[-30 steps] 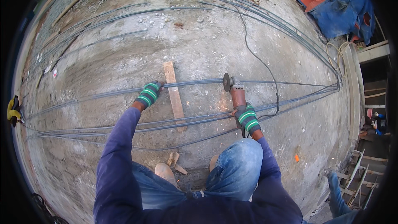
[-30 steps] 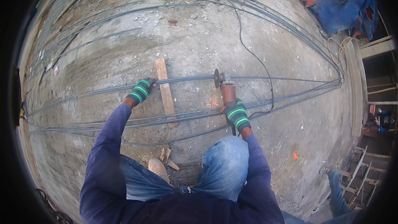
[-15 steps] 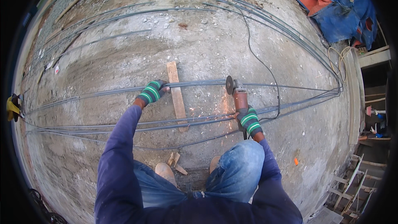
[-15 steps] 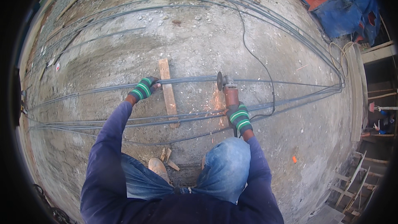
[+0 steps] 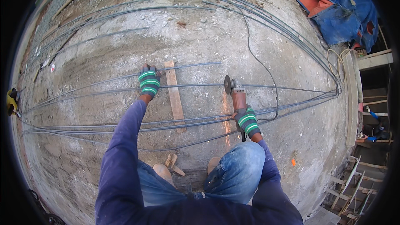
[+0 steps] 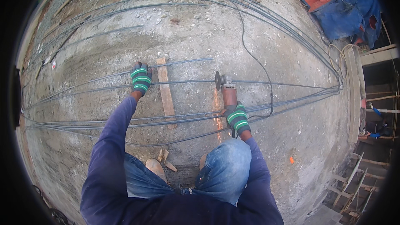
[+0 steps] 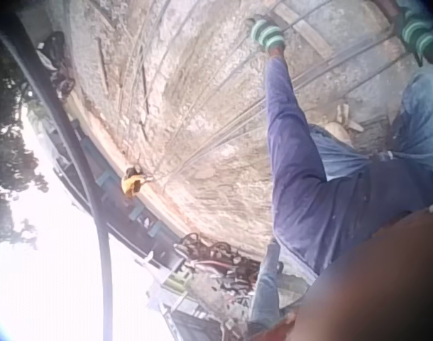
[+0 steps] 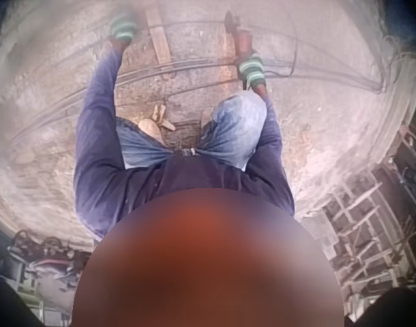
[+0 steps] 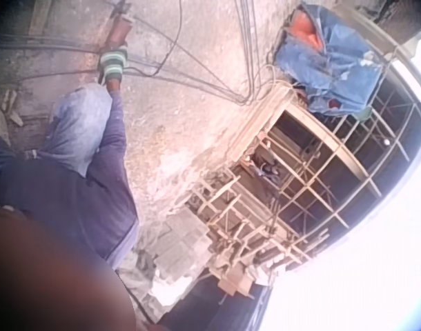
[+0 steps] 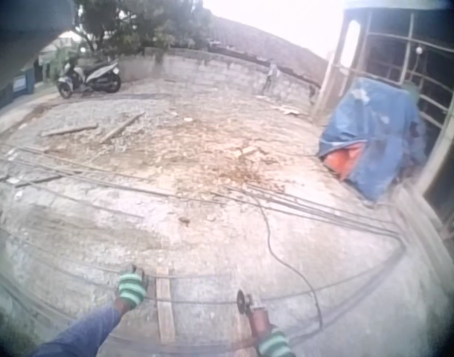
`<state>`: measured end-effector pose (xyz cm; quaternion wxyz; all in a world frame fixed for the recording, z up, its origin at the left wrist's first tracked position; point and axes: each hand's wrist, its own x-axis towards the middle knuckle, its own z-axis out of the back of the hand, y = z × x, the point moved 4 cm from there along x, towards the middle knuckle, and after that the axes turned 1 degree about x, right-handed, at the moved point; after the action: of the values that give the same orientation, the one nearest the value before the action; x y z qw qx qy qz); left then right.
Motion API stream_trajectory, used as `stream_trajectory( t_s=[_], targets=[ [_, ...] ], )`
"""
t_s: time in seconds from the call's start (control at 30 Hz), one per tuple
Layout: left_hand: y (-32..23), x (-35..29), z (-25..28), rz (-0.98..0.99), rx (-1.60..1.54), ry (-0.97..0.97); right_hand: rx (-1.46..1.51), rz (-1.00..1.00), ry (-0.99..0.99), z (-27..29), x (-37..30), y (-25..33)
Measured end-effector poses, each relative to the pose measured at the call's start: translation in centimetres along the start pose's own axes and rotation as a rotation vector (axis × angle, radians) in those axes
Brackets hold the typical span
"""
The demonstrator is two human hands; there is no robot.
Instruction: The person uses an angle grinder to cut several metal rods laid on the ground. They reposition the rods between cuts and continue cutting until the end of the clip.
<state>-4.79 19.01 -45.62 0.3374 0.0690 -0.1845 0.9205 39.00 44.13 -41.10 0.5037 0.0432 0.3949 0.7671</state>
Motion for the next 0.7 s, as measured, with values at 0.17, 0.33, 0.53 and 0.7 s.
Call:
stream_trajectory(
  t_s=[0.17,0.33,0.53,0.7],
  targets=[
    [0.9,-3.1,-0.9,-0.103,-0.118,0.205,0.046,-0.091,0.061,-0.1,0.0,-0.2],
    [1.3,-2.6,-1.8,-0.08,-0.058,0.496,-0.006,-0.069,0.044,0.1,-0.3,0.6],
    [0.0,-2.7,0.5,-0.262,-0.048,0.591,0.023,-0.036,0.033,0.0,-0.2,0.4],
    [-0.1,-2.3,0.3,-0.283,-0.025,0.695,0.037,0.007,0.051,-0.4,0.0,-0.2]
  ],
)
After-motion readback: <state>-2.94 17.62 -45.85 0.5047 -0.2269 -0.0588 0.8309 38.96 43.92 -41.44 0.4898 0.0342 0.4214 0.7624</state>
